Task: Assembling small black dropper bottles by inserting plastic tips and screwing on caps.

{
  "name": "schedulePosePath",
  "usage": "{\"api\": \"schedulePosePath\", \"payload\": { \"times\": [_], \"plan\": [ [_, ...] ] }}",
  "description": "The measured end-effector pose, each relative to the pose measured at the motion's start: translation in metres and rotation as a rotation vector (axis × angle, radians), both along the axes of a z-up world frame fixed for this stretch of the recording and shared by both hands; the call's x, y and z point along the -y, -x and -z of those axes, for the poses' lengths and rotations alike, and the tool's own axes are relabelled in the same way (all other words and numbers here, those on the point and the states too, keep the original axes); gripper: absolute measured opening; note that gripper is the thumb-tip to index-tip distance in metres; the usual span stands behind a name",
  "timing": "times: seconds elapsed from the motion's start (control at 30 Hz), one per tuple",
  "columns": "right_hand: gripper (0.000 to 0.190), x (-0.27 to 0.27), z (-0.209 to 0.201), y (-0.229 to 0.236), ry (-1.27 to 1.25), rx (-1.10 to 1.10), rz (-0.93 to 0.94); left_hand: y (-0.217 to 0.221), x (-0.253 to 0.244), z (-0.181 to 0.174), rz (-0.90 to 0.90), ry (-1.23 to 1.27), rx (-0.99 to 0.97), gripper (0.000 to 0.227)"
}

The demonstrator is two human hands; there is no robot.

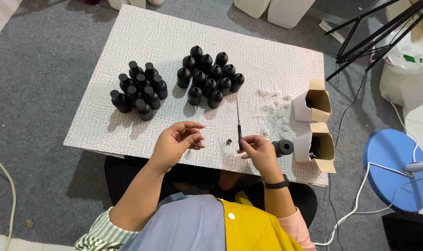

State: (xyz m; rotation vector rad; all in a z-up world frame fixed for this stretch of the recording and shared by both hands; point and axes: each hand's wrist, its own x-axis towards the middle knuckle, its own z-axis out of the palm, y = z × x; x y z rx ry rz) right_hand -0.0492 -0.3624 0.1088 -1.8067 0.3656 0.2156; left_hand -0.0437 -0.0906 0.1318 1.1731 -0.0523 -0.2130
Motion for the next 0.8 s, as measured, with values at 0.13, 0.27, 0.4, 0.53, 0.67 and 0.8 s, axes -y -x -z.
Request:
{"api": "schedulePosePath", "payload": {
  "times": [0.13, 0.27, 0.4, 0.53, 0.67, 0.8],
  "plan": [
    [0.019, -0.015, -0.02, 0.014, -0.24, 0.043, 0.009, -0.004, 0.008, -0.007, 0.026, 0.009, 0.047, 0.017],
    [0.025, -0.025, -0.034, 0.021, -0.408, 0.13, -0.007, -0.008, 0.017, -0.009, 0.083, 0.052, 0.072, 0.014],
    [0.024, -0.029, -0.031, 0.023, -0.537, 0.214, -0.068, -0.006, 0.029, -0.017, 0.025, 0.132, -0.004, 0.013],
    [0.027, -0.036, -0.02, 0.029, -0.544, 0.268, -0.116, -0.004, 0.034, -0.024, -0.022, 0.127, -0.031, 0.013],
    [0.029, -0.04, -0.006, 0.032, -0.503, 0.363, -0.2, 0.0, 0.038, -0.035, -0.073, 0.105, -0.007, 0.012],
    [0.031, -0.043, -0.002, 0.036, -0.499, 0.39, -0.242, 0.005, 0.038, -0.045, -0.036, 0.166, 0.015, 0.006]
  ]
}}
